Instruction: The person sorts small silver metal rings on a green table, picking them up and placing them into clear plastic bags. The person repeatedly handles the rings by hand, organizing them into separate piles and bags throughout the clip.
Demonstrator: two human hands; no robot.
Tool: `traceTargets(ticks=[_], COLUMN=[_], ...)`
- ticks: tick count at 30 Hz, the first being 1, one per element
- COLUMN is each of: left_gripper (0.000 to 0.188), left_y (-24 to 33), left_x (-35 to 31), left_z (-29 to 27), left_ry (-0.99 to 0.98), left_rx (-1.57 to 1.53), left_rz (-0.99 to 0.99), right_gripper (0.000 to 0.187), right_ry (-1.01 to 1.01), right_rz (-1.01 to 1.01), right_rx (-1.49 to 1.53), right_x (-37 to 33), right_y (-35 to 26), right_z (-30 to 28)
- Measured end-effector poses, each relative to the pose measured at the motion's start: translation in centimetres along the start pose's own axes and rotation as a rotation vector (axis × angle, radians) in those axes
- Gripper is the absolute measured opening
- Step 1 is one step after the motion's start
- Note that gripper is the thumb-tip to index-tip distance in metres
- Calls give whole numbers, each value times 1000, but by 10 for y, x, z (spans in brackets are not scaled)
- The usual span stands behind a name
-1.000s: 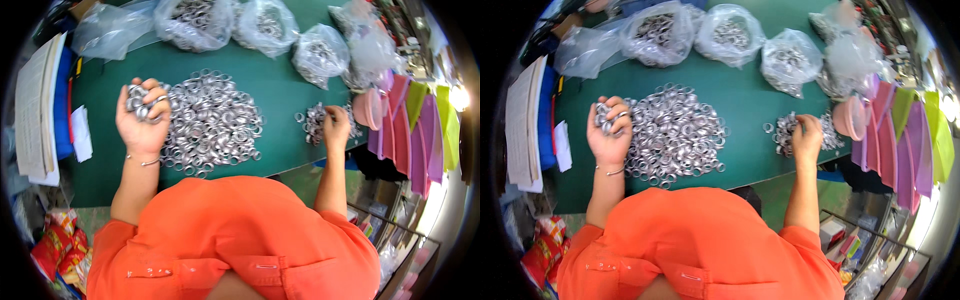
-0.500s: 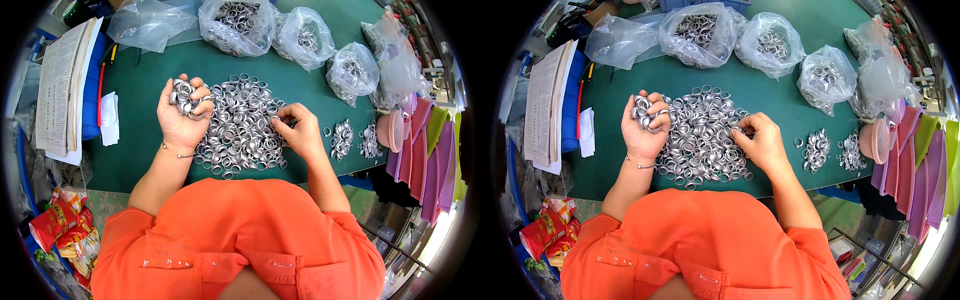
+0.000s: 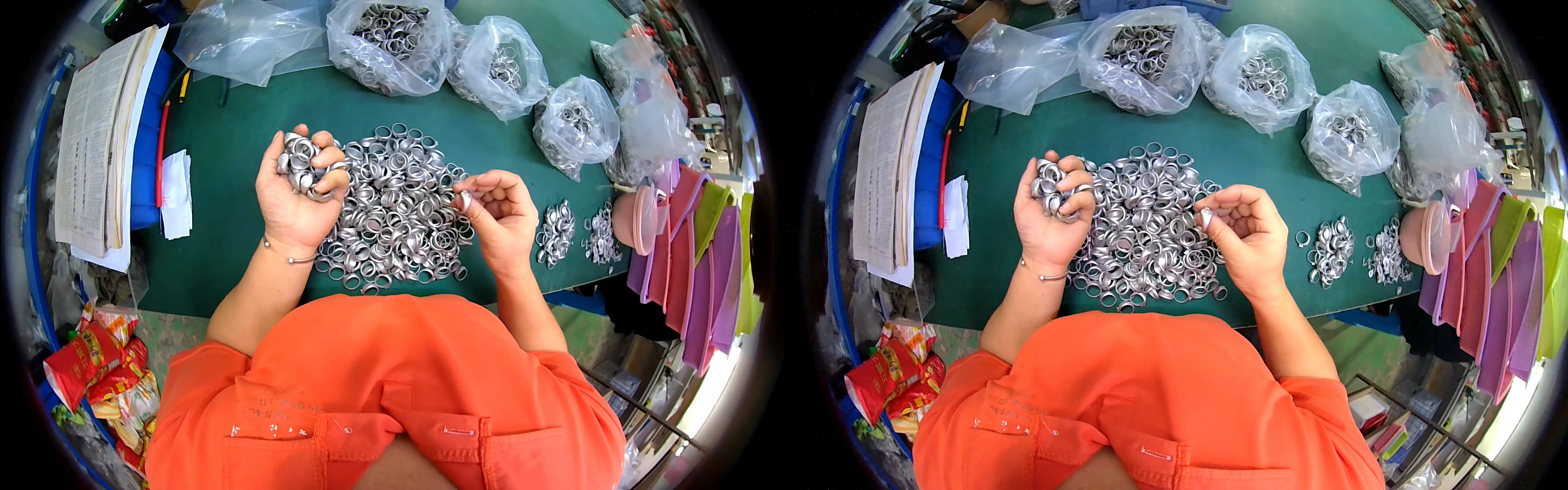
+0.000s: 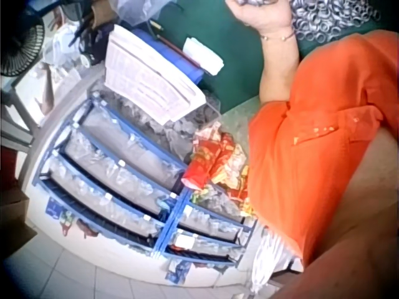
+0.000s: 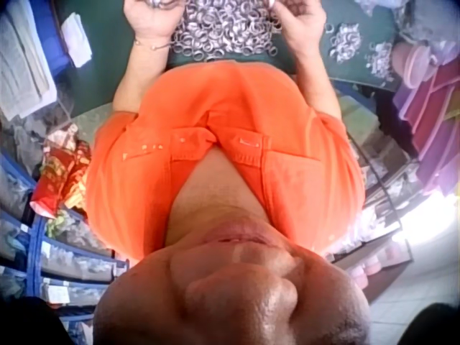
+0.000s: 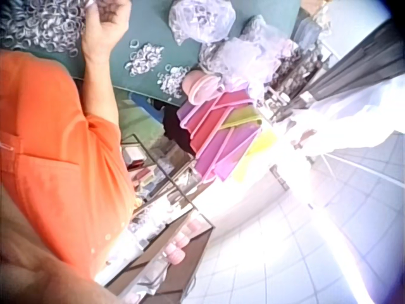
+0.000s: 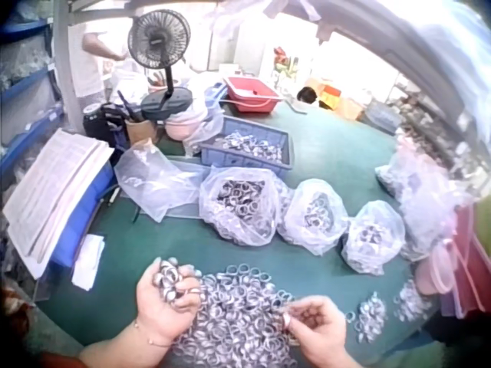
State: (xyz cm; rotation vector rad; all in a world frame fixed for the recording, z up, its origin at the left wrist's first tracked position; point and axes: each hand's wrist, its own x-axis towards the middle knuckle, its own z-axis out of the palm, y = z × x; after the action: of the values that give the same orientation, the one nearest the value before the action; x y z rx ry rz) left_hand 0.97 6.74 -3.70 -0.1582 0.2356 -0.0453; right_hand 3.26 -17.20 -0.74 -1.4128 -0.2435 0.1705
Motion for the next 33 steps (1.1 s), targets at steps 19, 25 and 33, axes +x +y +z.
traceTargets(ticks=[19,25,33], left_gripper=[25,24,24], left_y=[-3,-1,-2], left_x=[0,-1,0], left_z=[0,-1,-1], left_ry=[-58,-46,-27], left_rx=[8,21,13], left_rz=[-31,-23,-34], right_gripper=[13,17,15], right_ry=[505,-239,-79], right_rz=[-739,-259,-34], right_rx=[-966,-949,-868], right_x=[71,40,36], right_y=[-38,-1,11], right_z=[-93,-17,-13])
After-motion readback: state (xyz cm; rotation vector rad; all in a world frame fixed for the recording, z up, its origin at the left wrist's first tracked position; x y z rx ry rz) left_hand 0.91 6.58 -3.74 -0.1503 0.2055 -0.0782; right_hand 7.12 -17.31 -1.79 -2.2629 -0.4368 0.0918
